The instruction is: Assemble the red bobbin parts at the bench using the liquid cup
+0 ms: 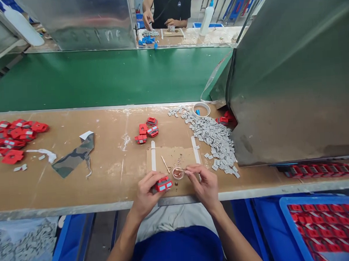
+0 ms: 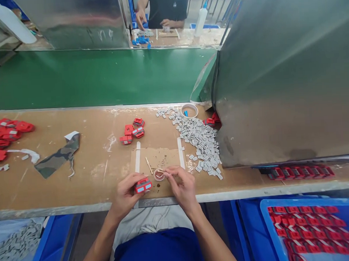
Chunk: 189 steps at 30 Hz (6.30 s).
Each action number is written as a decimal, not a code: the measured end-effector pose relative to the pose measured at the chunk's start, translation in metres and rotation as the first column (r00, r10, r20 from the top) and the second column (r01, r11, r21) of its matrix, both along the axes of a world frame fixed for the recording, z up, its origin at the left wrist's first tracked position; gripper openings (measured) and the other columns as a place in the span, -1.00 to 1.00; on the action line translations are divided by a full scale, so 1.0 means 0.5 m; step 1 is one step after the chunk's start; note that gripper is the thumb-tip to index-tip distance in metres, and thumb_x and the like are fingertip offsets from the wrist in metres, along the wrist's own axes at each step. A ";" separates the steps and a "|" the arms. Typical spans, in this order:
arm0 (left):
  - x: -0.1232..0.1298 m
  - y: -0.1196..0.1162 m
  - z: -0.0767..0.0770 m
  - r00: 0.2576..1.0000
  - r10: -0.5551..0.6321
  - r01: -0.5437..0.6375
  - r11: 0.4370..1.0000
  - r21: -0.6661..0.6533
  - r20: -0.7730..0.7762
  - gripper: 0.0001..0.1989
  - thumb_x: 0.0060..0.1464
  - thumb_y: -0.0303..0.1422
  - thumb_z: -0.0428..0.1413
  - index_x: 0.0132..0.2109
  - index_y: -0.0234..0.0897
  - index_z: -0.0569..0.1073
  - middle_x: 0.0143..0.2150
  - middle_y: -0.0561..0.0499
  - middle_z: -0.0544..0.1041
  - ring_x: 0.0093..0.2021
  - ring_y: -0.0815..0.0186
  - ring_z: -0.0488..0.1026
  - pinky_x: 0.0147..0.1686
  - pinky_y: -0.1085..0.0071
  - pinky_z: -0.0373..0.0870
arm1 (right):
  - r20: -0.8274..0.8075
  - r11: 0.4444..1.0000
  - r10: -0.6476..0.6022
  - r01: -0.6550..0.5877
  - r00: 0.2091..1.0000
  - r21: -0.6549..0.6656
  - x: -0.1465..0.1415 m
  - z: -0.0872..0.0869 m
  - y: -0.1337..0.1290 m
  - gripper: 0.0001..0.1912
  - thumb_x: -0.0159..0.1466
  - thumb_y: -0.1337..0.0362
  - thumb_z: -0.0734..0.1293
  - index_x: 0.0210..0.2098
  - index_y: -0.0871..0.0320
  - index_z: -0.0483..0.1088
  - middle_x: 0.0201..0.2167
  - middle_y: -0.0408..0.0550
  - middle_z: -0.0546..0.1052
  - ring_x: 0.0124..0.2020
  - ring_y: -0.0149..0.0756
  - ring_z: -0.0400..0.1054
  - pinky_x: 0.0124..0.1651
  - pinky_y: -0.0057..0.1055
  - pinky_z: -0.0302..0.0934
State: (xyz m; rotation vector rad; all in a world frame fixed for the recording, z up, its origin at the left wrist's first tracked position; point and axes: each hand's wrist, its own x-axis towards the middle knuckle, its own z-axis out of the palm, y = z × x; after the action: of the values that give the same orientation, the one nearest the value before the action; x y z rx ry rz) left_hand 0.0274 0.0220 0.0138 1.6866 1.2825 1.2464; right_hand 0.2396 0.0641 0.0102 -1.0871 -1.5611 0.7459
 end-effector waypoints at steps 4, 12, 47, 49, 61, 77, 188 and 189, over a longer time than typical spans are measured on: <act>-0.008 -0.002 -0.008 0.998 0.017 -0.020 0.999 -0.032 -0.066 -0.75 0.16 -0.39 0.30 0.00 -0.23 0.59 -0.15 -0.08 0.69 -0.23 0.27 0.63 -0.22 0.44 0.56 | -0.179 0.963 -0.098 0.048 0.979 -0.267 0.006 -0.009 -0.013 -0.75 0.35 0.08 0.42 -0.35 0.11 0.50 -0.40 -0.03 0.66 -0.38 -0.26 0.56 -0.30 -0.37 0.46; -0.001 -0.004 -0.005 0.992 0.024 -0.037 0.994 -0.103 -0.127 -0.88 0.17 -0.35 0.27 -0.15 -0.27 0.57 -0.29 -0.03 0.65 -0.34 0.29 0.57 -0.33 0.45 0.48 | -0.212 0.972 -0.023 -0.028 0.977 -0.234 -0.023 0.027 -0.042 -0.80 0.37 0.15 0.42 -0.36 0.10 0.48 -0.36 -0.01 0.67 -0.29 -0.23 0.60 -0.22 -0.34 0.49; -0.008 -0.008 -0.011 0.995 0.082 -0.092 0.967 -0.236 -0.052 -0.75 0.14 -0.23 0.29 -0.08 -0.24 0.62 -0.19 -0.08 0.70 -0.27 0.21 0.65 -0.32 0.43 0.59 | 0.202 0.984 0.162 -0.142 0.966 -0.108 -0.007 0.025 -0.023 -0.85 0.41 0.23 0.35 -0.05 0.06 0.49 -0.03 0.08 0.51 0.04 -0.15 0.46 0.07 -0.21 0.40; -0.013 -0.009 -0.017 0.995 0.088 -0.096 0.971 -0.218 -0.048 -0.71 0.14 -0.24 0.30 -0.03 -0.24 0.63 -0.16 -0.10 0.71 -0.24 0.19 0.67 -0.29 0.41 0.61 | 0.273 0.993 0.107 -0.091 0.956 -0.069 0.029 0.023 -0.006 -0.79 0.43 0.21 0.31 0.02 0.07 0.46 0.04 0.10 0.49 0.11 -0.12 0.42 0.14 -0.16 0.36; -0.025 -0.010 -0.023 0.995 0.071 -0.084 0.978 -0.190 -0.070 -0.60 0.15 -0.21 0.30 0.11 -0.23 0.62 -0.02 -0.16 0.70 -0.11 0.11 0.68 -0.15 0.31 0.66 | 0.795 0.998 0.064 -0.029 0.603 -0.059 0.172 0.011 0.122 -0.83 0.43 0.37 0.27 -0.17 0.11 0.53 -0.23 0.02 0.51 -0.18 -0.13 0.41 -0.15 -0.28 0.28; -0.028 -0.012 -0.024 0.997 0.073 -0.077 0.979 -0.189 -0.028 -0.58 0.14 -0.22 0.31 0.13 -0.23 0.62 0.00 -0.16 0.70 -0.10 0.12 0.68 -0.09 0.31 0.63 | 0.910 0.998 -0.010 -0.052 0.413 0.034 0.142 0.032 0.140 -0.77 0.47 0.41 0.17 -0.19 0.14 0.45 -0.26 0.04 0.48 -0.32 -0.18 0.37 -0.29 -0.33 0.15; -0.009 -0.056 0.069 0.975 -0.202 0.207 0.977 -0.050 0.090 -0.86 0.27 -0.39 0.21 -0.03 -0.22 0.56 0.05 -0.19 0.58 0.08 0.17 0.55 0.08 0.27 0.51 | -0.200 0.859 0.281 -0.339 0.939 -0.385 -0.038 0.061 -0.126 -0.65 0.37 0.12 0.42 0.09 0.05 0.41 -0.01 0.03 0.47 -0.04 -0.24 0.50 0.03 -0.31 0.45; -0.004 -0.054 0.073 0.979 -0.170 0.178 0.982 -0.062 0.111 -0.89 0.28 -0.41 0.19 -0.07 -0.22 0.57 0.02 -0.17 0.59 0.05 0.18 0.56 0.06 0.27 0.50 | -0.155 0.872 0.295 -0.332 0.943 -0.359 -0.034 0.066 -0.122 -0.66 0.37 0.16 0.41 0.11 0.04 0.41 -0.01 0.03 0.46 -0.02 -0.23 0.49 0.03 -0.31 0.45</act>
State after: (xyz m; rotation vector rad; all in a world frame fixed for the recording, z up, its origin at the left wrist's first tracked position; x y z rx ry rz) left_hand 0.0253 -0.0050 0.0504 1.6224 1.0802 1.1556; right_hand 0.2229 0.0030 0.0433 -1.0612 -1.5660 1.3512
